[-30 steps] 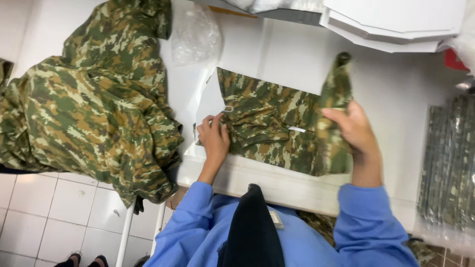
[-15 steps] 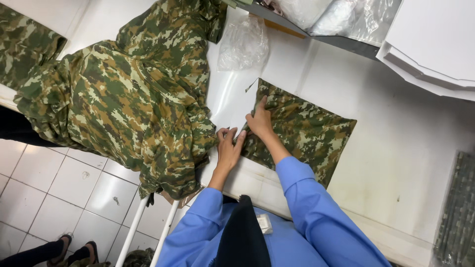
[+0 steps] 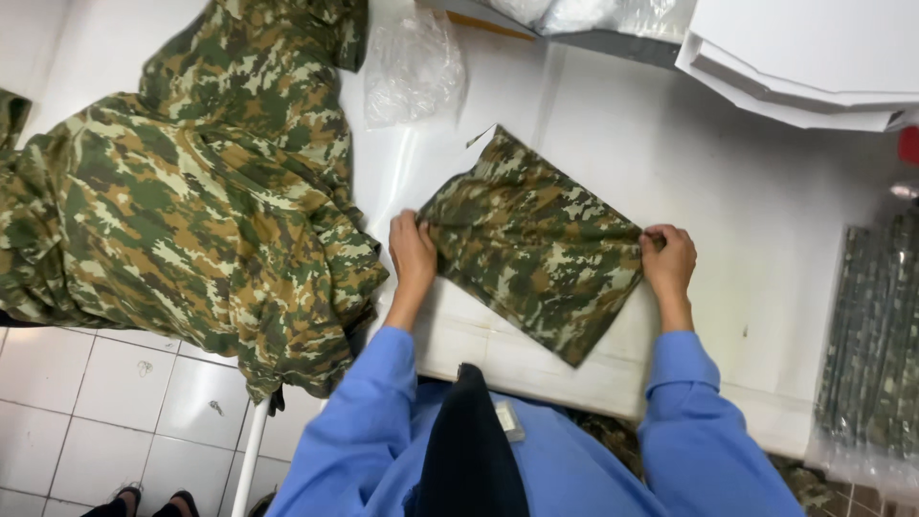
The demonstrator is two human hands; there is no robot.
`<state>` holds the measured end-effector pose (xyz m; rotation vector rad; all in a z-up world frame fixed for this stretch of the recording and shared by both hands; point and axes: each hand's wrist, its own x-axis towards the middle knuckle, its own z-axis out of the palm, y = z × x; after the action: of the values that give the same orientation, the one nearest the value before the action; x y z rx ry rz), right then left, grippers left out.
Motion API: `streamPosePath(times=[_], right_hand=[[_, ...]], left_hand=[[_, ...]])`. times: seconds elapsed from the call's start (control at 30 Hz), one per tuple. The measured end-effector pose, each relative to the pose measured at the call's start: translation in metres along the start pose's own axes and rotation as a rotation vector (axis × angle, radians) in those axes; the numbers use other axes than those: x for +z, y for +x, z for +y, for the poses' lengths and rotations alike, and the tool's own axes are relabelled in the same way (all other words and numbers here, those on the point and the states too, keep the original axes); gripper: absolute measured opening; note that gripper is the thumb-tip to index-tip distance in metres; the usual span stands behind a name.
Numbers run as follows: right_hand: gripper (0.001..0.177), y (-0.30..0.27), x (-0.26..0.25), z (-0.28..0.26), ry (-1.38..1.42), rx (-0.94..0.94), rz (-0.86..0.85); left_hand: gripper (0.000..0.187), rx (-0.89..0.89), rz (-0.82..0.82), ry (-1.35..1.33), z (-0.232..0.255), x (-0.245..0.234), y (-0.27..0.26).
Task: The person folds camouflage garments by hand, inserts a white paper sheet into one, and places the folded items into clear plastic bags on a work table.
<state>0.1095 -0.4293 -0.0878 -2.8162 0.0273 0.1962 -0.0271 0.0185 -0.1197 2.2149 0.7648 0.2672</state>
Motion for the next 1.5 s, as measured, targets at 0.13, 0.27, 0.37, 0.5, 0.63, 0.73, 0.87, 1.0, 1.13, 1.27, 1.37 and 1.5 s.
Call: streamPosePath(times=[0.13, 0.27, 0.37, 0.5, 0.63, 0.73, 0.87, 1.0, 1.13, 1.27, 1.37, 1.5], right_hand=[[0.028, -0.128, -0.091, -0.085, 0.211, 0.411, -0.564], [0.023, -0.112, -0.042, -0.07, 0.285, 0.287, -0.417], [0.016, -0.066, -0.006, -0.101, 0.726, 0.106, -0.145], [0.025, -0.007, 0.022, -0.136, 0.732, 0.051, -0.085], [0.028, 0.019, 0.024, -0.144, 0.734, 0.132, -0.308], [0.018, 0.036, 0.031, -0.129, 0.787, -0.079, -0.338], [0.01, 0.013, -0.013, -0.178, 0.526, -0.179, -0.215], [0.019, 0.028, 0.01, -0.184, 0.341, -0.072, -0.078], [0.035, 0.025, 0.009, -0.162, 0.678, 0.091, -0.225], [0.023, 0.035, 0.043, -0.136, 0.754, 0.032, -0.274], [0.013, 0.048, 0.065, -0.124, 0.886, 0.107, -0.173], [0.018, 0.037, 0.046, -0.145, 0.556, 0.15, -0.086]], left_hand=[[0.037, 0.265, 0.168, -0.246, 0.079, -0.033, 0.028], [0.044, 0.233, 0.137, -0.017, 0.063, -0.053, -0.029], [0.041, 0.142, 0.016, -0.135, 0.028, -0.037, -0.042], [0.028, 0.24, 0.0, -0.121, 0.037, -0.033, -0.006], [0.035, 0.166, -0.102, -0.01, 0.028, -0.009, 0.042], [0.037, 0.022, -0.255, 0.195, 0.033, -0.006, 0.061], [0.027, -0.033, -0.317, 0.165, 0.07, -0.039, 0.058], [0.024, -0.145, -0.319, 0.18, 0.077, -0.042, 0.064], [0.027, -0.221, -0.326, 0.245, 0.054, -0.025, 0.081], [0.024, -0.252, -0.373, 0.17, 0.06, -0.033, 0.085], [0.019, -0.263, -0.337, 0.158, 0.064, -0.036, 0.091], [0.017, -0.268, -0.295, 0.121, 0.062, -0.034, 0.093]])
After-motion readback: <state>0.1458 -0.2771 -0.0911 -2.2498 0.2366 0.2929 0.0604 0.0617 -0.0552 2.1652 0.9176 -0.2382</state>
